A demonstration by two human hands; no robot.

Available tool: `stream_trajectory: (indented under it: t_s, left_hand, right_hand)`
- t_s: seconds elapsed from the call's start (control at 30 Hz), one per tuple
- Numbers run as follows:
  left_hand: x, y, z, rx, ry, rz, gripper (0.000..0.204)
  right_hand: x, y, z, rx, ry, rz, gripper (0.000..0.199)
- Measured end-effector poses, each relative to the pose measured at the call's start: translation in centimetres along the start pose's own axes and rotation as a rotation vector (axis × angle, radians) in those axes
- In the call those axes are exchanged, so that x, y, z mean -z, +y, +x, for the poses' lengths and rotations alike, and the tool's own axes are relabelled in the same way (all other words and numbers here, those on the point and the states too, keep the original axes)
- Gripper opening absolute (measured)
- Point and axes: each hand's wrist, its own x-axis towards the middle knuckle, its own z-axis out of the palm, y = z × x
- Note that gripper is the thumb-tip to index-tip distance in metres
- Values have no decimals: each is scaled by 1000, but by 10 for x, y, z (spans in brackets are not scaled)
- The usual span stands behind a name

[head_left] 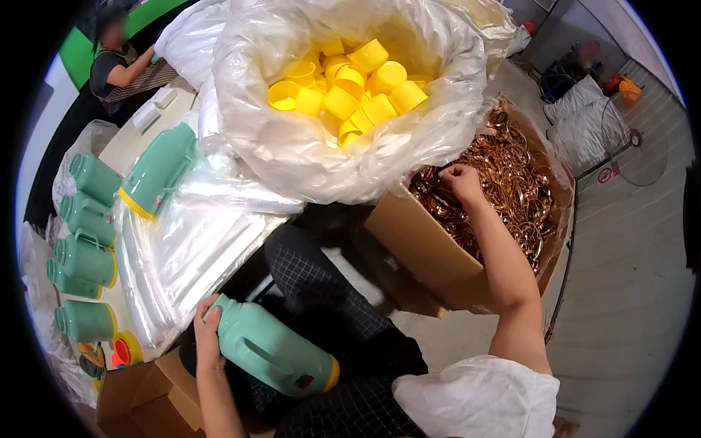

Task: The person assembles green plastic pitchers by inserting a copper ring into the neck, screwing on a yellow lid, and placing the finished unit into a cardboard box. The process is repeated for multiple pitchers.

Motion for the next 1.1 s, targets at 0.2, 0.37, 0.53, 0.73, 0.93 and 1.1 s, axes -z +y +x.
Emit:
stream_trajectory:
  t_s: [0.2,0.37,0.53,0.73,0.93,1.1]
  left_hand:
    - [-14,-13,2,-5,6,-138,54]
    - [-24,-26,-4,-34,-9,-110,53]
    - [-8,-30,-14,-39,13,-246,58]
    - [-21,-22,-13,-74,-62,-223,58]
    - [-37,-6,-8,-127,-136,-84,67]
    - [-31,-2,-26,-149,-76,-266,72]
  right_hand:
    - [-9,-26,-18,164,3,-154,23]
    - [15,-14,-20,104,75,-191,6]
    - [46,-50,-51,135,488,23,9]
    - [-38,-161,-127,395,346,691,15]
    - [-209,-201,-168,-155,-592,1137,29]
    - [-320,-202,-236,236,-917,314,23]
